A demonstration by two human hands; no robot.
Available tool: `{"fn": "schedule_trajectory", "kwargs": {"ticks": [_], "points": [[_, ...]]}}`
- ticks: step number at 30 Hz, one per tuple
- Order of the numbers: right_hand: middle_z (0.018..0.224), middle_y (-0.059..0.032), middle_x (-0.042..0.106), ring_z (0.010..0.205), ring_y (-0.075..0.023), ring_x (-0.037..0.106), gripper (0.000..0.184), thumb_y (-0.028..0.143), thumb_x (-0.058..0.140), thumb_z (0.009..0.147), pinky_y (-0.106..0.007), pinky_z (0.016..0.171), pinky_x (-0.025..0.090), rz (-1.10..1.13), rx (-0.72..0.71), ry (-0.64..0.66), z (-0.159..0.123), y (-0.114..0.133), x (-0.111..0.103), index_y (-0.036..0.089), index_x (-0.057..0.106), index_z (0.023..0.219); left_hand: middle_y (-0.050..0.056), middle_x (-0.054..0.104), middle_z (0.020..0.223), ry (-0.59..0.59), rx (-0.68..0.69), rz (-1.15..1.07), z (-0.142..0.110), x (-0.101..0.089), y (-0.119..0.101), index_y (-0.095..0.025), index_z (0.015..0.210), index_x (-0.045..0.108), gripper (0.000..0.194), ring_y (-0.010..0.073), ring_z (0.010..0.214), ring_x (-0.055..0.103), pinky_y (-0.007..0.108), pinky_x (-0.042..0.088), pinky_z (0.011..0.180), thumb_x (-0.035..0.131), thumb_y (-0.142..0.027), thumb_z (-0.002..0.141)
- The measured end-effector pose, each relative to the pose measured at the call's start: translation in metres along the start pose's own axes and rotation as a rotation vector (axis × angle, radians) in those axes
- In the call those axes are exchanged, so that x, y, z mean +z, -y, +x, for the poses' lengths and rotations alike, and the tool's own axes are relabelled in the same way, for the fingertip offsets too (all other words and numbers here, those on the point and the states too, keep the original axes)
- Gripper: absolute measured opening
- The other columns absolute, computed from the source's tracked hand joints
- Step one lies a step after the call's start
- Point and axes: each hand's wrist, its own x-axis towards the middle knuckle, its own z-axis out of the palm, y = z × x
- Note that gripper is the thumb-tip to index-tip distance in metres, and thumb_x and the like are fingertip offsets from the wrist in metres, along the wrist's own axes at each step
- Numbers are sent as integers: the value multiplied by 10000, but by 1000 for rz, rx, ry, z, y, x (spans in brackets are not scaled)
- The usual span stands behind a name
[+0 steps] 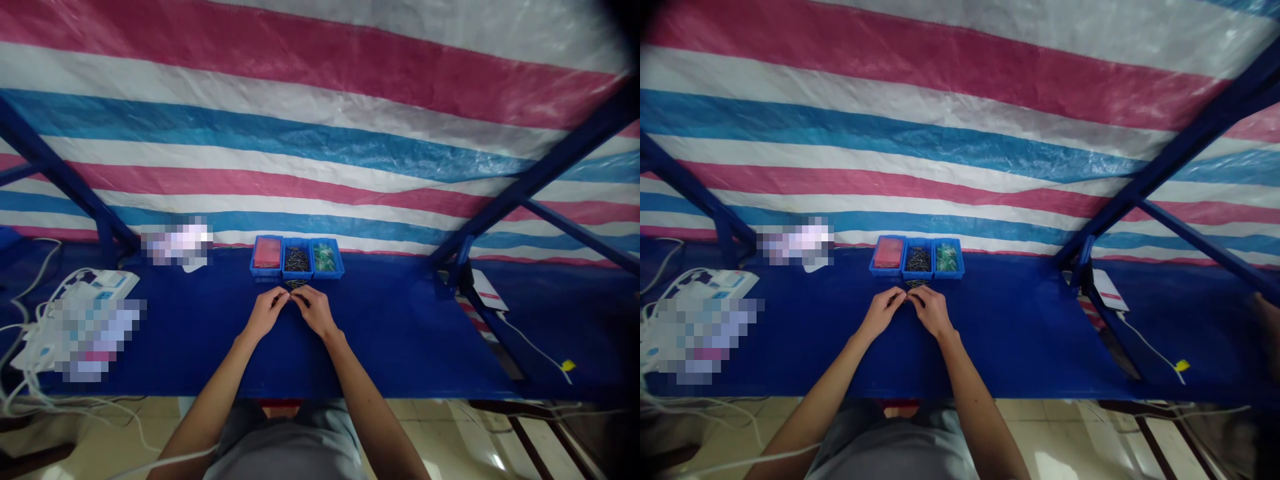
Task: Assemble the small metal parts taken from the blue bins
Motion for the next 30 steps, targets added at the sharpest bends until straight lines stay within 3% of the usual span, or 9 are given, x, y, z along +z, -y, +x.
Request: {"fn": "schedule_trajectory", "kwargs": {"ticks": [22, 30], "points": [[912, -52, 667, 824, -173, 636, 235, 276, 446, 1027, -267, 766, 469, -107, -9, 66, 0, 6, -5, 223, 672, 990, 18, 697, 823, -3, 41, 4, -2, 1, -2, -179, 898, 678, 281, 165, 774, 641, 250, 464, 757, 500, -381, 977], [737, -18, 637, 664, -144, 586, 341, 334, 411, 1046, -238, 655, 404, -203, 24, 106, -1, -1, 0, 206, 593, 788, 26, 698, 811, 12, 38, 9, -2, 1, -3, -177, 897, 685, 301, 171, 758, 638, 254, 467, 732, 505, -406, 973]]}}
